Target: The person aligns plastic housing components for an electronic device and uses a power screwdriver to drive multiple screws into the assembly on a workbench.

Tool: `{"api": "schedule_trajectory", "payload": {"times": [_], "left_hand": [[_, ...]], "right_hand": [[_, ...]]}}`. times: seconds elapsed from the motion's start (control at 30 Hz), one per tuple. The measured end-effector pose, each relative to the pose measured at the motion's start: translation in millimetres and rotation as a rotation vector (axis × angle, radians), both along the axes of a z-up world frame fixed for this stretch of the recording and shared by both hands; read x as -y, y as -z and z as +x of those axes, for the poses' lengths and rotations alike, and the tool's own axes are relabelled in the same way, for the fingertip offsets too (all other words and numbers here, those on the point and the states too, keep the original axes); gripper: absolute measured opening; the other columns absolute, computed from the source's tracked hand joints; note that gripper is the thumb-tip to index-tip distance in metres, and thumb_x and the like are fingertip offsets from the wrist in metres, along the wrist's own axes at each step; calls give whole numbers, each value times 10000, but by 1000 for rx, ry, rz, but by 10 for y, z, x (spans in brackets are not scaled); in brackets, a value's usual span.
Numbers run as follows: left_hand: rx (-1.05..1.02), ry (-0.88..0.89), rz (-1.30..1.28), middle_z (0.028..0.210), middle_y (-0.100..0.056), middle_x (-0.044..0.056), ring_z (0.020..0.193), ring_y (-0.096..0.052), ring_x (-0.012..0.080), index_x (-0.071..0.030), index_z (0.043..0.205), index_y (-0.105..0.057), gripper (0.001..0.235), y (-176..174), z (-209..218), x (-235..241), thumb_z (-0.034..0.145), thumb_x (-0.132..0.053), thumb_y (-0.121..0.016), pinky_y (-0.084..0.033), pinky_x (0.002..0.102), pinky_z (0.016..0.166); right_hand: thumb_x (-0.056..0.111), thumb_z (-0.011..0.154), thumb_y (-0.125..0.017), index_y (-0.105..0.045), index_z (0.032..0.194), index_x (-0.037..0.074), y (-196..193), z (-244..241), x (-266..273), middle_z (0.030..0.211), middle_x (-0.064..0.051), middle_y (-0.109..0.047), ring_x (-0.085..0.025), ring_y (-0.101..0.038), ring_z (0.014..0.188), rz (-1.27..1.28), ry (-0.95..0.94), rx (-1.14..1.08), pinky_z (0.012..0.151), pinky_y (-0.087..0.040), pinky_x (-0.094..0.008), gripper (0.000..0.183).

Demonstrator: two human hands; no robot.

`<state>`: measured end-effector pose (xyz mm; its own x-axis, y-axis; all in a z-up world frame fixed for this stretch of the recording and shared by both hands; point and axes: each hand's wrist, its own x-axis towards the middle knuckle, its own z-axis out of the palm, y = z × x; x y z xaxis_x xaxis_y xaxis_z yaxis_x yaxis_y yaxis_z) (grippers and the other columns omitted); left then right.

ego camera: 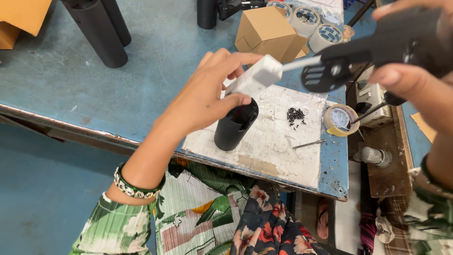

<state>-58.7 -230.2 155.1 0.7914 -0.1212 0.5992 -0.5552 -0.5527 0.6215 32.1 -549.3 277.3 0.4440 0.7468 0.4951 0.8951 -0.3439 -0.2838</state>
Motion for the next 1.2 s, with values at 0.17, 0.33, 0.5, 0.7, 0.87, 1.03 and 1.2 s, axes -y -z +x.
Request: {"api": "schedule_trajectory", "payload": {"times": [0.17,0.33,0.5,0.7,0.87,1.03,1.2], "left_hand": [[-37,-88,-88,965,-555,50,959,-620,233,-184,1268,-610,513,75,-94,87,815,-163,-850,-505,390,764],[74,-224,-68,1029,-653,69,974,-673,274,-165,1257,-568,511,127,-165,267,833,-201,-852,-534,400,814],[-52,-311,-73,1066,-720,91,969,-705,315,-161,1269,-570,504,215,-155,320,851,-252,-837,-561,405,798],[-203,-358,-69,1264,-553,163,1001,-669,325,-136,1153,-620,448,328,-166,317,779,-257,-836,-548,418,811],[-92,-125,-191,1173,-593,118,1100,-653,301,-111,1309,-582,454,259,-185,209,918,-237,-776,-528,397,942],[-32,-97,-34,1175,-629,75,1119,-655,269,-127,1309,-636,408,128,-194,24,925,-178,-763,-516,393,925],[3,-315,139,928,-583,34,969,-619,269,-126,958,-688,267,86,-94,87,784,-211,-872,-497,416,748]], "right_hand": [[234,927,-740,-535,1390,-17,-2,-209,-75,1077,-93,-643,-148,-680,961,-46,70,-14,874,-530,-259,566],[365,962,-726,-624,1243,90,235,382,-110,1008,7,-664,-48,-654,929,128,161,-709,840,-536,-207,406],[265,955,-722,-593,1270,59,-12,38,-413,1052,-10,-682,-83,-678,937,59,-47,-399,838,-548,-224,398],[194,894,-782,-641,1266,-6,-274,-329,-825,960,-127,-708,-191,-691,797,-215,-48,129,689,-520,-316,445],[249,875,-858,-676,1223,-24,-163,-275,-924,993,-177,-702,-302,-685,829,-203,-195,372,725,-528,-372,479],[279,903,-859,-676,1234,1,-140,-190,-995,1029,-162,-688,-328,-672,889,-192,-260,384,786,-517,-392,470],[321,822,-841,-692,1192,10,-132,-249,-1058,853,-146,-638,-339,-642,787,-273,-232,369,676,-494,-415,505]]}}
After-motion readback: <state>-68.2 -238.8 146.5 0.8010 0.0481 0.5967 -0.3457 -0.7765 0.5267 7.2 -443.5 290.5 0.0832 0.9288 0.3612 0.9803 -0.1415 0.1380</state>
